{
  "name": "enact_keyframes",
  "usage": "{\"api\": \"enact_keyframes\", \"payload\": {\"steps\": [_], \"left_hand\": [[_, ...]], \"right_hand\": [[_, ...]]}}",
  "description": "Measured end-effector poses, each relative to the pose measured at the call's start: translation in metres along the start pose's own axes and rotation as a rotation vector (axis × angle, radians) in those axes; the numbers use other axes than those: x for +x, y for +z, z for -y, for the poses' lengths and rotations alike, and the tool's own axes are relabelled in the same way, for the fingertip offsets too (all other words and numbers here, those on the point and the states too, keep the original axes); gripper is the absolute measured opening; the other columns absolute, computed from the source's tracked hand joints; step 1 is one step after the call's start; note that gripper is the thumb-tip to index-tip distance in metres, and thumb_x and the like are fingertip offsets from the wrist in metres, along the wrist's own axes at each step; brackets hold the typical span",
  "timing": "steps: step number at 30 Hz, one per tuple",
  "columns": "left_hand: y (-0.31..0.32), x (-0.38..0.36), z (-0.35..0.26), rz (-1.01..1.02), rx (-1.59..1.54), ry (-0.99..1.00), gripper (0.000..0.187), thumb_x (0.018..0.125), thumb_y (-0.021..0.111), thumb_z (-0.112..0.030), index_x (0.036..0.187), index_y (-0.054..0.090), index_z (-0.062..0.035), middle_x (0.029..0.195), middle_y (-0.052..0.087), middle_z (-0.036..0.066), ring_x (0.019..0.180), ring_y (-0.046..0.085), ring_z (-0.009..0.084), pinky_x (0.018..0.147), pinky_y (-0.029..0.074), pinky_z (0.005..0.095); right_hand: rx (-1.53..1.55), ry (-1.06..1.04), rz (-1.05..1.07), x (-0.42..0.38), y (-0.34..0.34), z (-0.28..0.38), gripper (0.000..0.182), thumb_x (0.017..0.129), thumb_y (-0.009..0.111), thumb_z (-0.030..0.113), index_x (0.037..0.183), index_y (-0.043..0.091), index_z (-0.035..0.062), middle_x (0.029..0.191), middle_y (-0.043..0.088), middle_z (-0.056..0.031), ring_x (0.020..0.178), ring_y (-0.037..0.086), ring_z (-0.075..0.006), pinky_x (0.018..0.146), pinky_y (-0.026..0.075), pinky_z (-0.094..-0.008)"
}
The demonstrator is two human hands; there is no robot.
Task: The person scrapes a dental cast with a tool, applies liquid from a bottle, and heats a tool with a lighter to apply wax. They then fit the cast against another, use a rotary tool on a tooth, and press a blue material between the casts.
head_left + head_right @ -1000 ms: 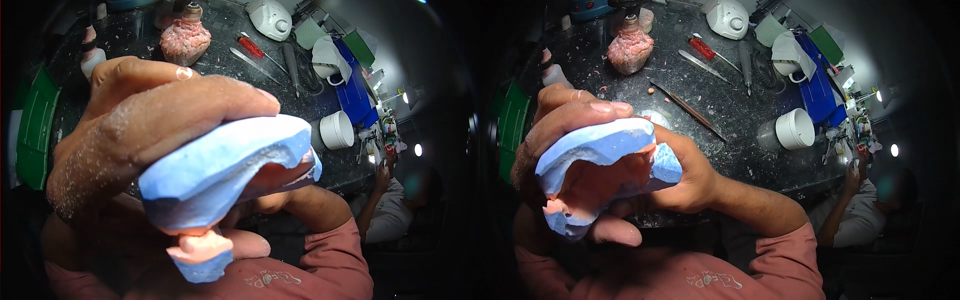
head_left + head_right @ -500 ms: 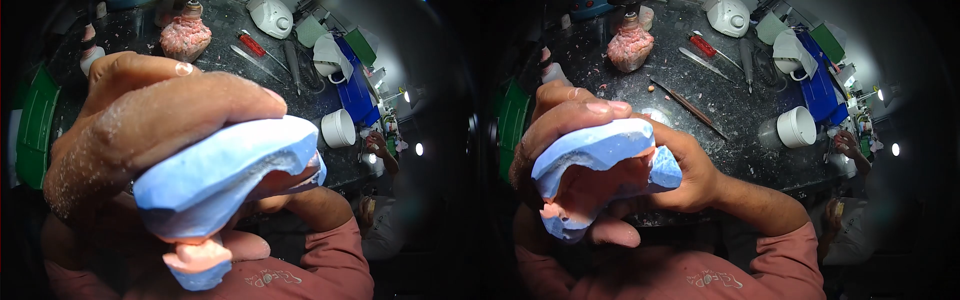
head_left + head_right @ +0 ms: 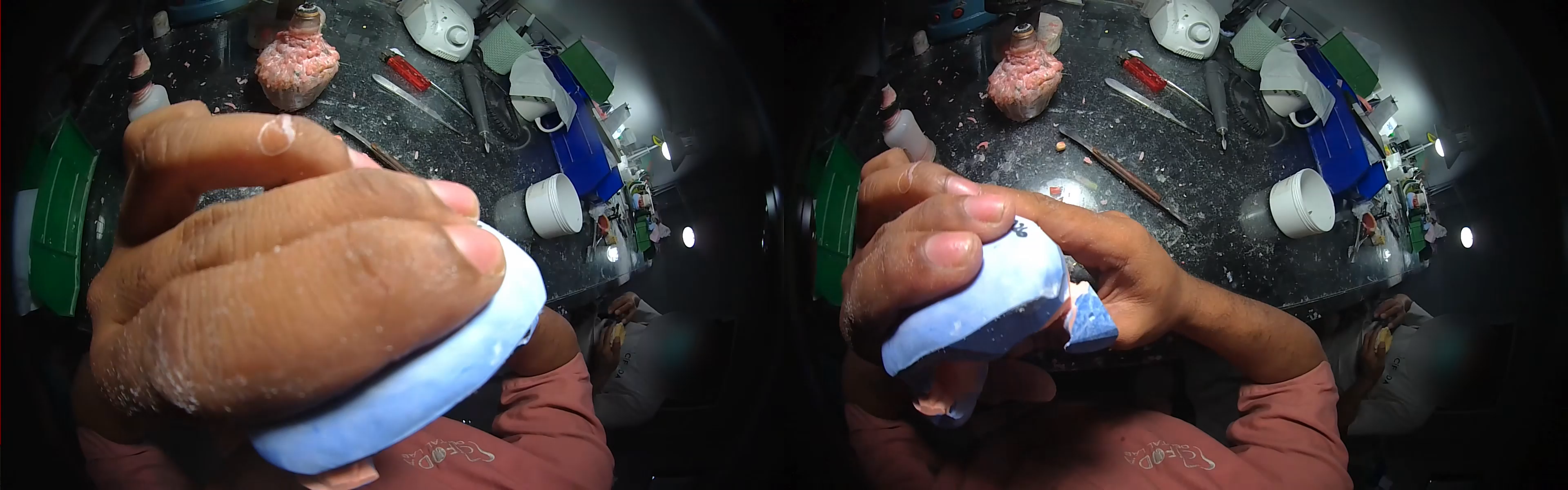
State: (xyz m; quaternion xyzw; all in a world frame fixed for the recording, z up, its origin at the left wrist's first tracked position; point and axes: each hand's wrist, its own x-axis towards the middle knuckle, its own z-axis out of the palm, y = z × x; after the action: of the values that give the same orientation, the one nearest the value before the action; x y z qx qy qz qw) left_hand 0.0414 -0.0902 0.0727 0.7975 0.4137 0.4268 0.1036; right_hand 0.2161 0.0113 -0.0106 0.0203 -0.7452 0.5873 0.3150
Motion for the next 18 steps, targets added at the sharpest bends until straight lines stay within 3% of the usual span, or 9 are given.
{"api": "enact_keyframes", "payload": {"steps": [4,7,9,10,12,13,15,18], "left_hand": [[-0.001,-0.002,-0.005,-0.031,0.014,-0.024,0.065,0.065,0.079,-0.009,0.123,0.051,-0.0174,0.114,0.06,0.005,0.102,0.054,0.0208,0.087,0.049,0.0347],[-0.006,0.003,-0.012,-0.003,0.039,-0.052,0.061,0.067,0.078,-0.009,0.122,0.052,-0.0177,0.112,0.06,0.004,0.102,0.055,0.0201,0.087,0.049,0.033],[-0.01,0.005,-0.012,0.018,0.032,-0.053,0.062,0.067,0.078,-0.009,0.123,0.051,-0.0175,0.113,0.06,0.005,0.102,0.055,0.0204,0.087,0.049,0.0333],[-0.012,0.004,-0.011,0.037,0.024,-0.054,0.064,0.067,0.079,-0.009,0.123,0.051,-0.0173,0.114,0.059,0.005,0.102,0.055,0.0206,0.088,0.049,0.0337],[-0.015,0.004,-0.009,0.076,0.008,-0.056,0.066,0.067,0.08,-0.009,0.125,0.05,-0.0169,0.116,0.059,0.006,0.101,0.056,0.0211,0.088,0.049,0.0343],[-0.016,0.004,-0.008,0.096,-0.001,-0.058,0.067,0.066,0.08,-0.009,0.125,0.049,-0.0167,0.117,0.058,0.006,0.101,0.056,0.0213,0.088,0.049,0.0346],[-0.011,0.003,-0.005,0.077,0.013,-0.027,0.068,0.066,0.08,-0.008,0.126,0.049,-0.0164,0.117,0.058,0.007,0.101,0.056,0.0214,0.089,0.05,0.0351],[-0.011,0.003,-0.006,0.067,0.009,-0.015,0.069,0.065,0.079,-0.005,0.125,0.049,-0.0161,0.117,0.058,0.007,0.103,0.055,0.0215,0.091,0.05,0.0351]], "right_hand": [[0.049,-0.14,0.011,0.008,0.003,0.018,0.079,0.08,0.075,0.02,0.143,0.033,-0.0048,0.138,0.048,-0.0199,0.122,0.052,-0.0249,0.102,0.039,-0.0352],[-0.051,-0.007,0.012,0.001,0.002,0.001,0.078,0.08,0.074,0.02,0.142,0.034,-0.0049,0.138,0.048,-0.0205,0.122,0.052,-0.0255,0.102,0.039,-0.0353],[0.109,-0.214,-0.045,0.008,0.008,-0.001,0.077,0.08,0.074,0.02,0.142,0.035,-0.005,0.138,0.048,-0.0209,0.123,0.051,-0.0261,0.102,0.039,-0.0357],[0.11,-0.215,-0.046,0.009,0.009,0.008,0.077,0.08,0.074,0.02,0.142,0.035,-0.005,0.138,0.048,-0.0209,0.123,0.051,-0.0261,0.102,0.039,-0.0357],[-0.056,0.031,-0.058,0.014,0.008,0.032,0.077,0.08,0.075,0.021,0.141,0.035,-0.0051,0.138,0.048,-0.0212,0.123,0.051,-0.0266,0.103,0.039,-0.0362],[-0.055,0.031,-0.058,0.014,0.007,0.03,0.077,0.08,0.075,0.021,0.141,0.035,-0.0051,0.138,0.048,-0.0212,0.123,0.051,-0.0266,0.103,0.039,-0.0362],[-0.025,-0.173,0.003,0.012,0.002,0.021,0.076,0.08,0.074,0.02,0.141,0.036,-0.0053,0.139,0.047,-0.0215,0.124,0.05,-0.0271,0.103,0.038,-0.0368],[0.067,-0.176,0.006,0.009,0.002,-0.004,0.075,0.08,0.074,0.02,0.14,0.037,-0.0055,0.14,0.046,-0.0214,0.125,0.05,-0.0273,0.103,0.038,-0.0371]]}}
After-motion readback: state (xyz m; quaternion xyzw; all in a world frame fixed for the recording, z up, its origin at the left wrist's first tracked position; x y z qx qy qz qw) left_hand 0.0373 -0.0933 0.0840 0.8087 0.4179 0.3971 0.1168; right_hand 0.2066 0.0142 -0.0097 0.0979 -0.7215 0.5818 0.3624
